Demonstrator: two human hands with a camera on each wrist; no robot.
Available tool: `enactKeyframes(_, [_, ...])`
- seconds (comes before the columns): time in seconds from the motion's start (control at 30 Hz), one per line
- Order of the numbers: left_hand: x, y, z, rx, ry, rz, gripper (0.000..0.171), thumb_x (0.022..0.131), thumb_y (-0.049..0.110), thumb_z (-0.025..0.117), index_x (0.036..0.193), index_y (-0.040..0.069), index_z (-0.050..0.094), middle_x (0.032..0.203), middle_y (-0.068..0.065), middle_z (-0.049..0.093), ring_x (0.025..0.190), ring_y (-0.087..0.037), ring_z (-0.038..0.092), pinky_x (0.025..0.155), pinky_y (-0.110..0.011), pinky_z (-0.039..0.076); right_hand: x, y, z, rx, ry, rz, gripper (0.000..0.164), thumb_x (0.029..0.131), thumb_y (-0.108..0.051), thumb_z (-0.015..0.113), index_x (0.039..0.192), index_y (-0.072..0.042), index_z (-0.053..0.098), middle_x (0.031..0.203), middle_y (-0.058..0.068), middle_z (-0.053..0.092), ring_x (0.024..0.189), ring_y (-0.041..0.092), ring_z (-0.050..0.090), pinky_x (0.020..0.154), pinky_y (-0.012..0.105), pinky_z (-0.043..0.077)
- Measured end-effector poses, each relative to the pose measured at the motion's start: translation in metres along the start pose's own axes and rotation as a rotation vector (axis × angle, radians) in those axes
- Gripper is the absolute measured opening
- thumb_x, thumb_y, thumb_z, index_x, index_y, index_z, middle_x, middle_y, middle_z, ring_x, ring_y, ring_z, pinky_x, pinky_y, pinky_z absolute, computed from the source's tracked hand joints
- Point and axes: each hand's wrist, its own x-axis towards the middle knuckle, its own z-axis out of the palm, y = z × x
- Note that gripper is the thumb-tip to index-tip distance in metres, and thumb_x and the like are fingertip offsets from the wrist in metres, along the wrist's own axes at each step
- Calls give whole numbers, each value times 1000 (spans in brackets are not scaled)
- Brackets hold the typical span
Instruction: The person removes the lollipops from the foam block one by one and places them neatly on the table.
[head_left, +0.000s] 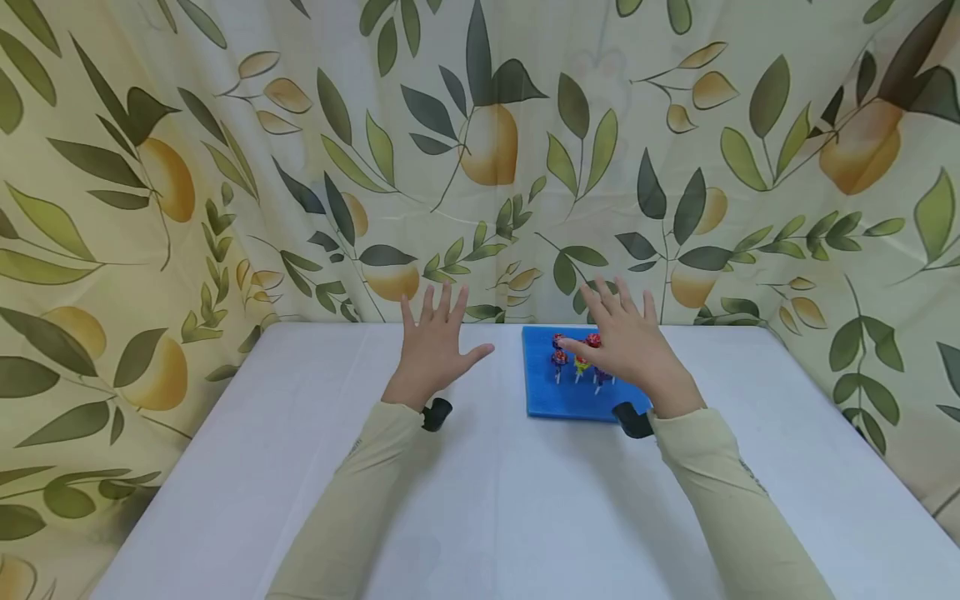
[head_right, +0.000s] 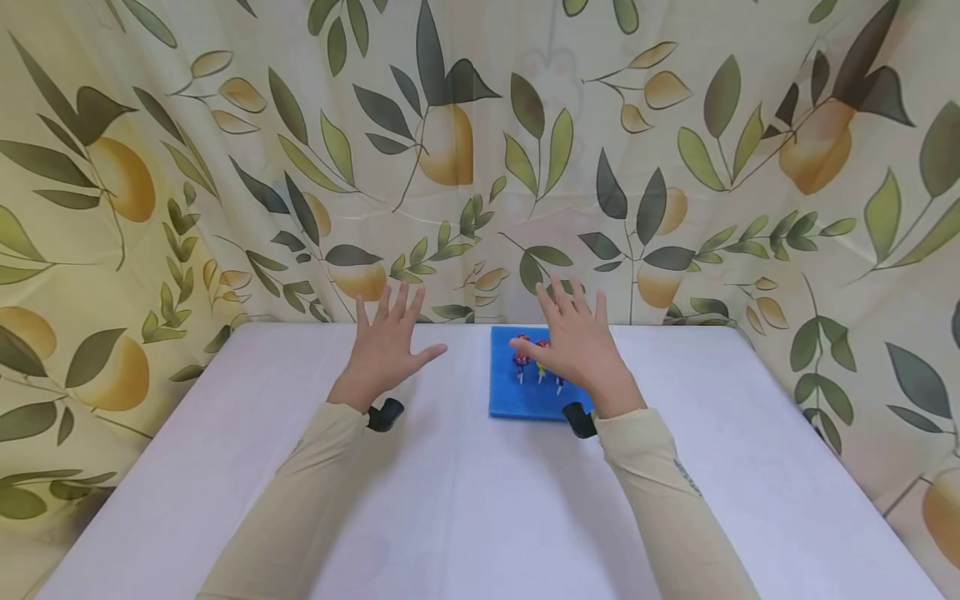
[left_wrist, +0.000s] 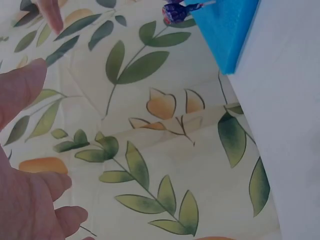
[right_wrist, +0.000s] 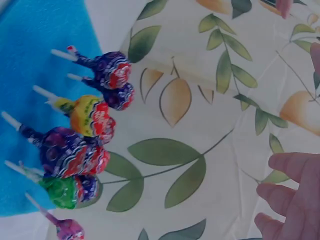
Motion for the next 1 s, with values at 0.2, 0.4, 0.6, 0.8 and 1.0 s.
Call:
enactKeyframes(0.2, [-1, 5, 2, 12, 16, -5, 91, 85, 69, 44, 152, 19, 7, 159, -11, 8, 147, -35, 4, 113, -63, -2, -7, 6, 1, -13, 9, 5, 91, 86, -57, 54, 150, -6, 14, 158, 20, 5, 144, 43, -5, 109, 68, -10])
enactKeyframes(0.4, [-3, 13, 4, -6, 6, -19, 92, 85, 69, 43, 152, 19, 5, 160, -9, 5, 147, -33, -1, 114, -63, -5, -16, 15, 3, -49, 16, 15, 95, 85, -63, 50, 150, -5, 12, 157, 20, 3, 144, 43, -5, 109, 67, -10])
enactKeyframes(0.6, [-4, 20, 13, -47, -24, 9, 91, 86, 68, 44, 152, 18, 7, 159, -10, 8, 147, -33, 3, 114, -63, 0, -27, 24, 4, -76, 16, 20, 95, 86, -60, 52, 150, -3, 10, 157, 22, 4, 143, 44, -3, 110, 67, -8])
enactKeyframes(0.8, [-6, 27, 23, -62, -70, 39, 90, 86, 66, 47, 152, 17, 11, 159, -10, 11, 147, -34, 7, 114, -63, -2, -43, 35, 10, -82, 4, 34, 94, 87, -54, 55, 150, -3, 8, 156, 24, 4, 143, 45, -2, 110, 67, -9])
enactKeyframes(1.0, [-7, 30, 34, -21, -99, 82, 87, 88, 65, 44, 152, 17, 12, 159, -9, 11, 147, -33, 9, 114, -63, -1, -60, 45, 21, -99, 7, -2, 92, 86, -49, 59, 150, -2, 10, 156, 24, 6, 143, 44, 0, 109, 68, -4])
